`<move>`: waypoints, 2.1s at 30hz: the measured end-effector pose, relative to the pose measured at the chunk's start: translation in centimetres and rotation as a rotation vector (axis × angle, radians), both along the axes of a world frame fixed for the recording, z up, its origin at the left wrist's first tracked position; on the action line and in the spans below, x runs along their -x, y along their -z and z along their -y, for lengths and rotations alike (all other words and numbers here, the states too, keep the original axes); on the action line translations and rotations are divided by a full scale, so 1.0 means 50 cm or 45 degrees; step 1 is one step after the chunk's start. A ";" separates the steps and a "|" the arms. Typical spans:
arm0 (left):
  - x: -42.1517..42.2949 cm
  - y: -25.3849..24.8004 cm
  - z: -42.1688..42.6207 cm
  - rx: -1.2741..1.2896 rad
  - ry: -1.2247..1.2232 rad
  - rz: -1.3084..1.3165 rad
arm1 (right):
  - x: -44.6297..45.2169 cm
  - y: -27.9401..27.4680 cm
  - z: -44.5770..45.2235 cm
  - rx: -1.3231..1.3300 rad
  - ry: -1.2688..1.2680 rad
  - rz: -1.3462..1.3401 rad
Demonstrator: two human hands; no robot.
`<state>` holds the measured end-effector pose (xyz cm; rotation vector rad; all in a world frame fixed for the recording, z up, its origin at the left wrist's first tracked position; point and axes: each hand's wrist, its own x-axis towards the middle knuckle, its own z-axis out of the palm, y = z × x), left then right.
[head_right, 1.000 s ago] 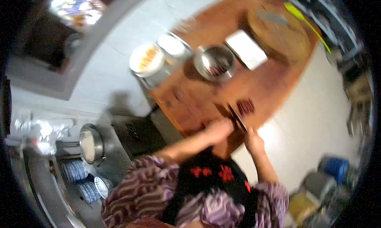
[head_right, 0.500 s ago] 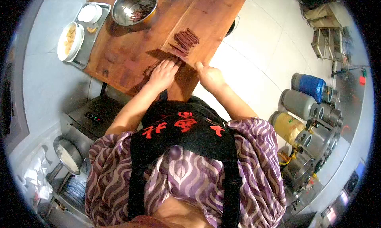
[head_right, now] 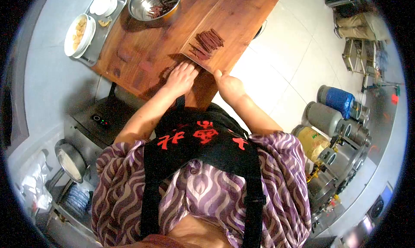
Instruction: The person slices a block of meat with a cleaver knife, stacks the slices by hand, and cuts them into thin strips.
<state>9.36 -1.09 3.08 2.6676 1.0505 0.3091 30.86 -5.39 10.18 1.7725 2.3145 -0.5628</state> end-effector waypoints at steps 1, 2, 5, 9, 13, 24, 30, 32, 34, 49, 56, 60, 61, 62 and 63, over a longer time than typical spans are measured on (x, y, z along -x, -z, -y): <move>-0.001 -0.002 0.001 0.034 0.004 -0.038 | -0.004 0.028 0.000 -0.013 0.002 0.001; -0.002 0.002 0.003 -0.021 -0.007 0.005 | -0.010 0.050 0.000 -0.031 0.005 0.003; -0.001 0.021 0.010 -0.148 -0.039 0.103 | -0.028 0.072 0.001 -0.081 0.017 -0.060; -0.003 0.019 0.005 -0.199 -0.055 0.174 | -0.042 0.067 -0.002 -0.141 0.019 -0.155; 0.001 -0.002 0.006 -0.047 -0.026 0.072 | -0.012 -0.007 0.004 -0.014 0.011 -0.055; 0.006 0.010 0.000 -0.270 -0.002 0.219 | -0.024 0.064 0.003 -0.009 0.100 -0.113; 0.011 -0.003 0.006 -0.039 0.015 0.049 | 0.006 0.002 0.002 0.034 0.036 -0.015; 0.012 -0.002 0.008 -0.003 0.017 0.022 | 0.013 0.030 0.006 0.043 0.035 0.059; 0.011 0.007 0.007 0.003 0.014 0.044 | 0.001 0.051 0.011 -0.050 0.033 -0.034; 0.011 -0.009 0.005 0.060 0.012 -0.024 | -0.006 0.063 0.016 -0.015 0.042 -0.061; 0.012 0.011 0.009 -0.170 -0.004 0.085 | -0.027 0.066 0.015 -0.107 0.116 -0.244; 0.027 0.003 0.026 -0.100 -0.015 0.086 | -0.021 0.023 0.016 -0.084 0.125 -0.200; 0.033 0.000 0.027 -0.064 -0.012 0.095 | -0.022 0.023 0.019 -0.081 0.100 -0.190; 0.039 -0.004 0.031 -0.063 -0.008 0.124 | -0.024 0.023 0.022 -0.079 0.075 -0.181; 0.044 -0.009 0.035 -0.062 -0.004 0.152 | -0.024 0.024 0.024 -0.078 0.051 -0.174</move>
